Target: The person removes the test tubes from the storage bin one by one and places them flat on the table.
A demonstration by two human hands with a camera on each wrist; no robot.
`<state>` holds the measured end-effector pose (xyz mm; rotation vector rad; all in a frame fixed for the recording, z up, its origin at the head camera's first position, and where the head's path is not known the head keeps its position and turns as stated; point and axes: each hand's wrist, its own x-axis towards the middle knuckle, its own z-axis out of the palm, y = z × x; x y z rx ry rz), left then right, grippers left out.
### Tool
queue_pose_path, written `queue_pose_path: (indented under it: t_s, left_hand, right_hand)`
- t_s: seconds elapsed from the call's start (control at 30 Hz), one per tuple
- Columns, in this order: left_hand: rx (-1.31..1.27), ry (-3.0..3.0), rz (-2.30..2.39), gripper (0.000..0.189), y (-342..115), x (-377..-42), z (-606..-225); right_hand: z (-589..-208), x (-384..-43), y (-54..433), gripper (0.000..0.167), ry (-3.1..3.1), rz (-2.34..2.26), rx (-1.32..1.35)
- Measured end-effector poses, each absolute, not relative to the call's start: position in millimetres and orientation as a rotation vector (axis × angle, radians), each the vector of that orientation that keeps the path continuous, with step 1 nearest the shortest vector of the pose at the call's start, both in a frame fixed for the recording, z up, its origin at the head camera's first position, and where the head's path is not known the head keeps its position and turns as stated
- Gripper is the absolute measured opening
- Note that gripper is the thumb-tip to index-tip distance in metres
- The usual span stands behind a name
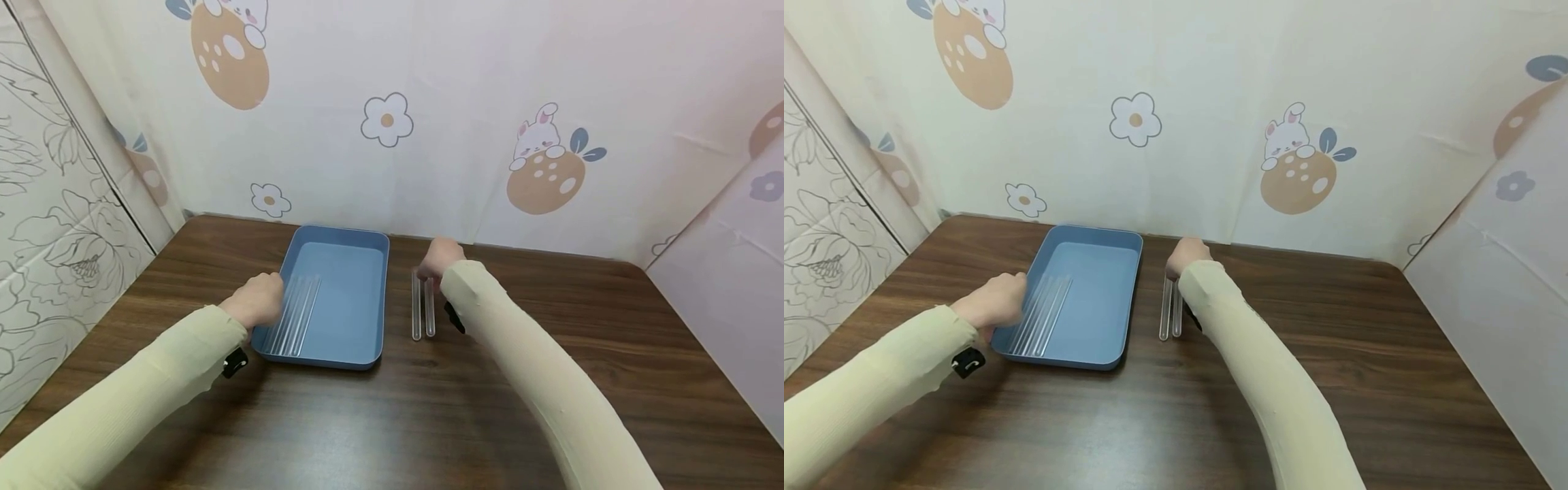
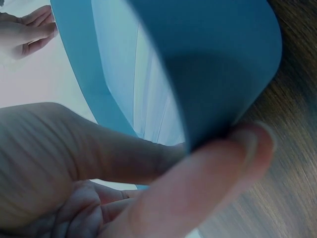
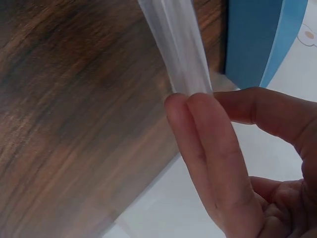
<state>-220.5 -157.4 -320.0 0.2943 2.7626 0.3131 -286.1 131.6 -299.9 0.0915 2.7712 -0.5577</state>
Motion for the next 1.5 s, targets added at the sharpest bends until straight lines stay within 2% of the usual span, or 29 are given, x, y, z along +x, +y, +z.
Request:
queue_pose_path:
  t_s: [1.17,1.5]
  left_hand:
    - [0.280,2.773,0.330,0.040,-157,-222,-321]
    - [0.267,2.761,0.324,0.043,-157,-221,-319]
  right_hand:
    - [-328,-291,150,0.016,2.776,-0.571,0.156]
    - [-328,-290,152,0.021,2.779,-0.542,0.127]
